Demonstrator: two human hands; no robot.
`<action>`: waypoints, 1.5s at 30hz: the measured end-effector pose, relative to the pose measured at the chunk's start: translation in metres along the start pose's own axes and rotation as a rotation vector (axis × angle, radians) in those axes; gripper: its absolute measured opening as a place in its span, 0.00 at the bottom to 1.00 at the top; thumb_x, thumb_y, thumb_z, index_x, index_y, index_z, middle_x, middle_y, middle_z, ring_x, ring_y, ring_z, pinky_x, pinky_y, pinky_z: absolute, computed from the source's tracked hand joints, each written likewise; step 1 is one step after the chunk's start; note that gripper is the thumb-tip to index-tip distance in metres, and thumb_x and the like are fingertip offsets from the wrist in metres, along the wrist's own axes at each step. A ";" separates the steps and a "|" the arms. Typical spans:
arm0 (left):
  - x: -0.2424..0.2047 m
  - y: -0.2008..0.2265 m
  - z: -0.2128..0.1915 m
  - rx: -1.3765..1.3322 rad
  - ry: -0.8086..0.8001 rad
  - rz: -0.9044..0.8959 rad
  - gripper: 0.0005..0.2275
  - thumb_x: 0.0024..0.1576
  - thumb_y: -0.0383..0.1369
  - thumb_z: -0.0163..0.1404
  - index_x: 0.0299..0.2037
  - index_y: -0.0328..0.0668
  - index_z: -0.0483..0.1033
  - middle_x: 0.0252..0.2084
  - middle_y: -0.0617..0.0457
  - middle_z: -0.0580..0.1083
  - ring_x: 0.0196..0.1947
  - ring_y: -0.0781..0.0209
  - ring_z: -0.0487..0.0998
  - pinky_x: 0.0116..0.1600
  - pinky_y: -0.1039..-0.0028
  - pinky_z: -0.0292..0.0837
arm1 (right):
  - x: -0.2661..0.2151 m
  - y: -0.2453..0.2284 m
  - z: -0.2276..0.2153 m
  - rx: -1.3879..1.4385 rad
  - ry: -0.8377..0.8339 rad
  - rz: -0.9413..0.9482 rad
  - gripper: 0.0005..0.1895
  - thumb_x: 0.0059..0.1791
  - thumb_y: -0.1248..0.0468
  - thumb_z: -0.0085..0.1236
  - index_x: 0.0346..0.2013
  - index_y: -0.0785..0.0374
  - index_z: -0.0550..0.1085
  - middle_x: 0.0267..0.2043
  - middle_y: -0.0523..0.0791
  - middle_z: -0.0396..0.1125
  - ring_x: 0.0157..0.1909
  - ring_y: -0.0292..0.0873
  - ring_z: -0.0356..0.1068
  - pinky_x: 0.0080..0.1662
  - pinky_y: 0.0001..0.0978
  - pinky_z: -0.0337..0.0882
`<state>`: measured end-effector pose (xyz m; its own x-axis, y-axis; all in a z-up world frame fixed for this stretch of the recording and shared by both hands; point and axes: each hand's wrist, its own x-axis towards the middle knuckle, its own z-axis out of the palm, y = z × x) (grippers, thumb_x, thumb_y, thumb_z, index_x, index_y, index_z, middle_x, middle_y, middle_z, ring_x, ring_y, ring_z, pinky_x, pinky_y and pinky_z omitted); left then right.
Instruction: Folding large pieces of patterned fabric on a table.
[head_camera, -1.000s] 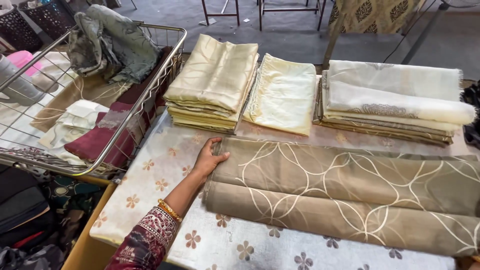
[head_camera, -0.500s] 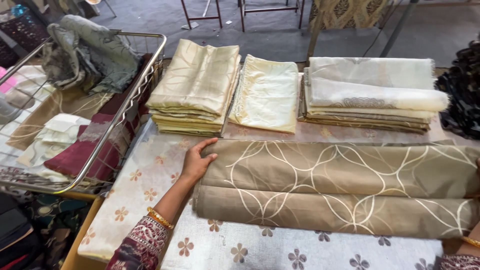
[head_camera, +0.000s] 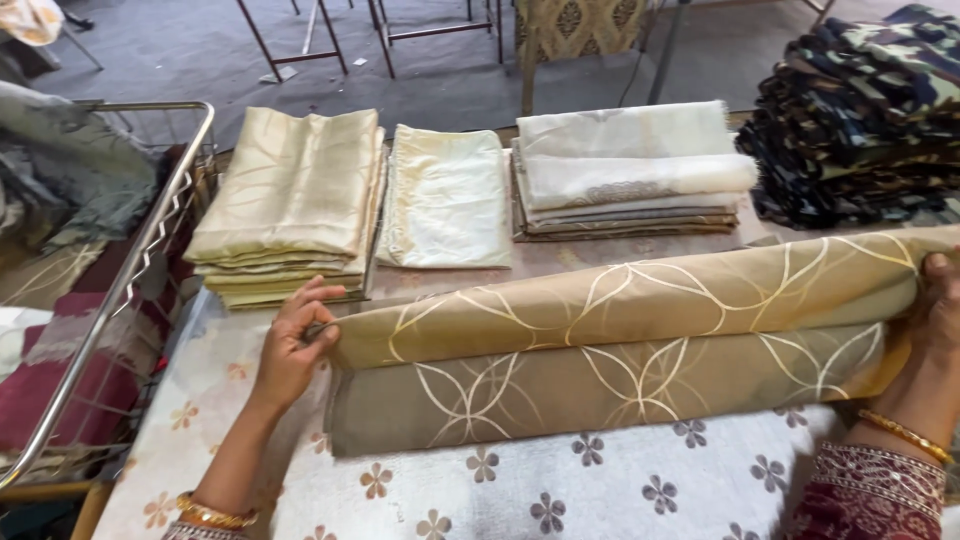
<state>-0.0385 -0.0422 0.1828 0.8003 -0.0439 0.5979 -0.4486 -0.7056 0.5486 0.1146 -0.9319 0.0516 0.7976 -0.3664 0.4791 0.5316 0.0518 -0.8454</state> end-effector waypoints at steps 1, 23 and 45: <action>0.001 0.000 -0.004 -0.073 -0.046 0.138 0.04 0.54 0.23 0.54 0.30 0.36 0.70 0.54 0.42 0.76 0.65 0.42 0.67 0.65 0.61 0.59 | -0.006 0.023 -0.007 0.025 0.003 -0.011 0.14 0.59 0.67 0.48 0.60 0.58 0.65 0.53 0.44 0.67 0.58 0.44 0.70 0.67 0.43 0.75; -0.037 -0.094 0.059 -0.715 -0.233 -1.004 0.11 0.63 0.37 0.52 0.46 0.35 0.73 0.35 0.54 0.75 0.32 0.66 0.73 0.40 0.73 0.71 | -0.019 -0.025 0.129 -1.108 0.036 0.074 0.21 0.45 0.64 0.73 0.53 0.53 0.80 0.45 0.49 0.75 0.43 0.44 0.73 0.45 0.37 0.72; 0.019 0.027 0.033 0.501 -0.344 -0.443 0.28 0.52 0.35 0.57 0.65 0.50 0.68 0.51 0.45 0.77 0.51 0.45 0.77 0.53 0.55 0.70 | -0.016 -0.035 0.219 -1.683 -0.185 -0.003 0.30 0.41 0.51 0.72 0.57 0.49 0.75 0.52 0.48 0.72 0.51 0.52 0.72 0.47 0.48 0.72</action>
<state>-0.0225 -0.0858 0.1893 0.9798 0.1585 0.1220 0.1133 -0.9425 0.3145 0.1458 -0.7247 0.1257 0.8824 -0.2523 0.3972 -0.2399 -0.9674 -0.0814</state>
